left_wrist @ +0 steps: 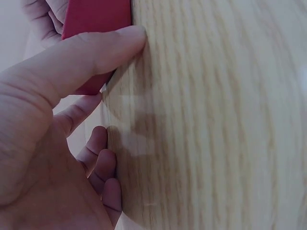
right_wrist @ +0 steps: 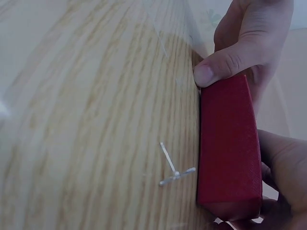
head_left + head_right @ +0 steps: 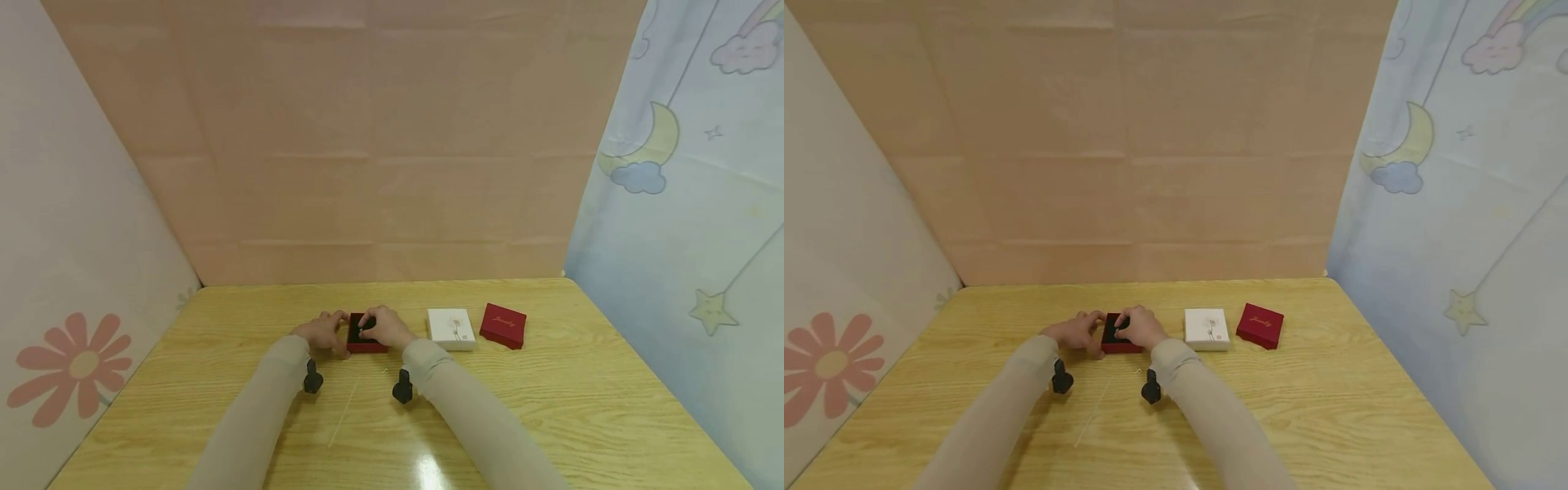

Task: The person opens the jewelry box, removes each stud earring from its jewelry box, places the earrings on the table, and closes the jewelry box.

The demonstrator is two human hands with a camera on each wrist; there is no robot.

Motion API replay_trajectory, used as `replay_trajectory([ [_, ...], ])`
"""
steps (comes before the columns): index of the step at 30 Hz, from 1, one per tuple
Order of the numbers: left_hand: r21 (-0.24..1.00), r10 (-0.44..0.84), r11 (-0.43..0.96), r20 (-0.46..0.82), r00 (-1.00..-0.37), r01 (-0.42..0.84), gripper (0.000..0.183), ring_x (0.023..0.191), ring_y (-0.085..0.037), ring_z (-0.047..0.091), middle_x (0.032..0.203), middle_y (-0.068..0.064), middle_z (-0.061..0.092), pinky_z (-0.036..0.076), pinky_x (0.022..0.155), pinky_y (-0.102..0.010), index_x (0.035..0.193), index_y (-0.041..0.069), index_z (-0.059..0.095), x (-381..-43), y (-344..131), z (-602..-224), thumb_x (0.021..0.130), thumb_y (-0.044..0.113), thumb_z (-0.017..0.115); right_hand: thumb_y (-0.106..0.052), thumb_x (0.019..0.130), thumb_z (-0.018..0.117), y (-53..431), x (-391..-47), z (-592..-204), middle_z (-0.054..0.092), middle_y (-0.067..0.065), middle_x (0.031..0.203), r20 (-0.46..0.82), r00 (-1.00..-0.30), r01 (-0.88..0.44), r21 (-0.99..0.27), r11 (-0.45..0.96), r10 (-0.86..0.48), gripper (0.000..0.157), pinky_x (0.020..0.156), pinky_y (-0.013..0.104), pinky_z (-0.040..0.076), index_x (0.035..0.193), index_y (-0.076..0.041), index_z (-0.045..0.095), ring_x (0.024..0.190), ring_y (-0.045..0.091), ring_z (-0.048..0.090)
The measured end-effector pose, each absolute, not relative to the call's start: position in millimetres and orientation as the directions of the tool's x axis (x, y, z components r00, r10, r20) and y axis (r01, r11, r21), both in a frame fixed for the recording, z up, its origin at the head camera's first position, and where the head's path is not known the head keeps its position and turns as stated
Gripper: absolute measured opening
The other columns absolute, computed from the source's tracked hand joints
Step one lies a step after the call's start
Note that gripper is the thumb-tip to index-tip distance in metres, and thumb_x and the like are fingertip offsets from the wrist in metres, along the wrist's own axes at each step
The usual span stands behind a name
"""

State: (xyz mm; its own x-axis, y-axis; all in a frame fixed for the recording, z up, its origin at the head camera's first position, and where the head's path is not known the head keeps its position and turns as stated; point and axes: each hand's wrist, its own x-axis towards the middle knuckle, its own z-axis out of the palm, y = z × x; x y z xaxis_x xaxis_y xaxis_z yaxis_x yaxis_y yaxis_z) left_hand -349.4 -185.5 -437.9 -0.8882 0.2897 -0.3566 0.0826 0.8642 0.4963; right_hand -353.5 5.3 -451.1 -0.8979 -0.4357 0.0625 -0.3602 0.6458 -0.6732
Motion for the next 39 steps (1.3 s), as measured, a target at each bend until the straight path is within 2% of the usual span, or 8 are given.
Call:
replay_trajectory([
  [19, 0.478, 0.282, 0.874, -0.362, -0.889, 0.082, 0.084, 0.119, -0.036, 0.046, 0.132, -0.011, 0.044, 0.040, 0.092, -0.060, 0.139, 0.025, 0.040, -351, -186, -440, 0.069, 0.039, 0.085, -0.014, 0.086, 0.073, 4, -352, -450, 0.057, 0.013, 0.127, 0.005, -0.920, -0.278, -0.712, 0.645, -0.391, 0.007, 0.094, 0.042, 0.048, 0.092, -0.012, 0.071, 0.115, 0.031, 0.054],
  [27, 0.464, 0.285, 0.880, -0.353, -0.891, 0.098, 0.086, 0.119, -0.035, 0.047, 0.132, -0.012, 0.045, 0.041, 0.092, -0.059, 0.140, 0.025, 0.039, -349, -185, -438, 0.069, 0.039, 0.084, -0.012, 0.088, 0.071, 9, -356, -451, 0.062, 0.010, 0.122, 0.071, -0.898, -0.320, -0.782, 0.534, -0.434, 0.009, 0.097, 0.044, 0.046, 0.096, -0.009, 0.072, 0.119, 0.030, 0.054],
  [34, 0.475, 0.282, 0.875, -0.346, -0.895, 0.092, 0.084, 0.119, -0.035, 0.046, 0.131, -0.012, 0.046, 0.040, 0.094, -0.059, 0.139, 0.026, 0.041, -347, -183, -435, 0.068, 0.038, 0.085, -0.019, 0.090, 0.069, 22, -348, -427, 0.059, 0.010, 0.129, 0.092, -0.905, -0.299, -0.832, 0.468, -0.415, 0.016, 0.099, 0.049, 0.045, 0.104, -0.010, 0.069, 0.127, 0.034, 0.049],
  [39, 0.489, 0.283, 0.868, -0.341, -0.896, 0.088, 0.082, 0.120, -0.035, 0.045, 0.131, -0.012, 0.046, 0.039, 0.095, -0.058, 0.136, 0.025, 0.043, -347, -184, -436, 0.068, 0.036, 0.086, -0.018, 0.091, 0.068, 35, -334, -405, 0.060, 0.009, 0.128, 0.082, -0.909, -0.276, -0.855, 0.440, -0.410, 0.019, 0.096, 0.048, 0.047, 0.108, -0.008, 0.068, 0.123, 0.032, 0.053],
])
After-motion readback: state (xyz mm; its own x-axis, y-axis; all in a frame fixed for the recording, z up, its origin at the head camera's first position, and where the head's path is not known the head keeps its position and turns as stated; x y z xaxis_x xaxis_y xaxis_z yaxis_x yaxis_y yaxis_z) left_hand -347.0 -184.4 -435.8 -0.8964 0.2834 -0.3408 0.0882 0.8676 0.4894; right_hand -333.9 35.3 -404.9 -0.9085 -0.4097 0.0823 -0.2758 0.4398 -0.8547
